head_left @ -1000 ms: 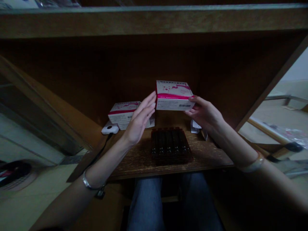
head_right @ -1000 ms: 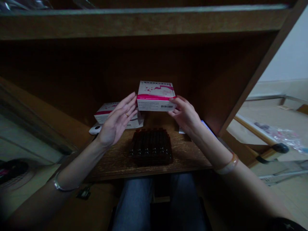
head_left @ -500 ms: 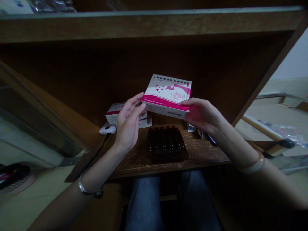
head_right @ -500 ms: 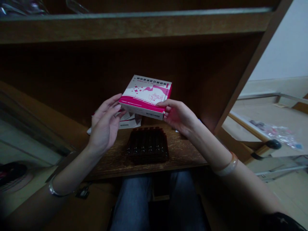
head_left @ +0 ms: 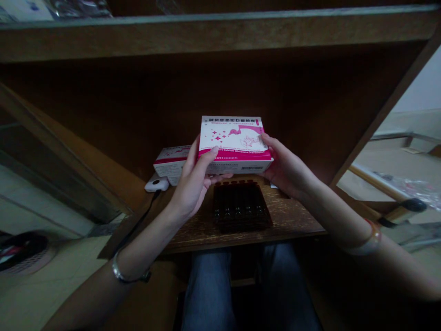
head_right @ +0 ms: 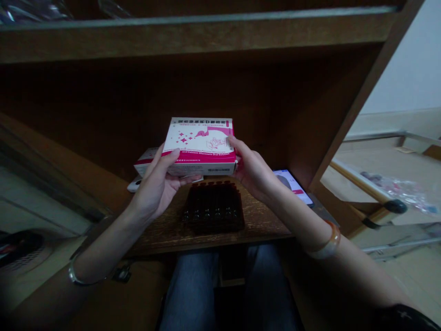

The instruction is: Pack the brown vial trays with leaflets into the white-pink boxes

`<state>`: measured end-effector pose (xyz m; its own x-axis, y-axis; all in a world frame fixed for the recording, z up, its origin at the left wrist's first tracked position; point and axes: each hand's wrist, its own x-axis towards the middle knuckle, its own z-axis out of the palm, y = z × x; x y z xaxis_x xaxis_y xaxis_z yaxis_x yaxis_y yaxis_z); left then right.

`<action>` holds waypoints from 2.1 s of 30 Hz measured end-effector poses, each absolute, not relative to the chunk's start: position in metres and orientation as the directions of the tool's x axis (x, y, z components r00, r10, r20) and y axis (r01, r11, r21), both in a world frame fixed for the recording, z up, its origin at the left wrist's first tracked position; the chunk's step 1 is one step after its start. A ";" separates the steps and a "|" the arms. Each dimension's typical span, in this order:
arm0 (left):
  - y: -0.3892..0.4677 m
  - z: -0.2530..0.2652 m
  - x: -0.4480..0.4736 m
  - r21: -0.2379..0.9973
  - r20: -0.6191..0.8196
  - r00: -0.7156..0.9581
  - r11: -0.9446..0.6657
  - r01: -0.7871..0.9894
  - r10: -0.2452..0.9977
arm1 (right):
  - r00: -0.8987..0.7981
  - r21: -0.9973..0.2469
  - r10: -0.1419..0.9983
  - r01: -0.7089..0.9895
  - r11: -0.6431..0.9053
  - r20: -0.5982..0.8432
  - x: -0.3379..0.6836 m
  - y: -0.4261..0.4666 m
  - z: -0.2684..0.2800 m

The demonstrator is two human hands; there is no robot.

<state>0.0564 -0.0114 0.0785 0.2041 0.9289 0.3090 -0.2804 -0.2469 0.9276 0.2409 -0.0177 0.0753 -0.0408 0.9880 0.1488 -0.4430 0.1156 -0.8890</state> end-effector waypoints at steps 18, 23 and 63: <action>-0.022 0.089 0.054 0.901 0.369 0.077 -0.337 -0.273 0.926 | -0.009 -0.863 0.984 -0.482 0.150 0.176 0.229 -0.015 0.056; -0.011 0.086 0.049 0.896 0.367 0.042 -0.341 -0.284 0.929 | -0.050 -0.848 0.995 -0.528 0.051 0.091 0.229 -0.018 0.062; 0.044 0.122 0.104 0.749 0.493 0.315 -0.580 0.321 0.811 | -0.226 -0.589 0.904 -0.697 -0.410 -0.362 0.268 0.032 0.046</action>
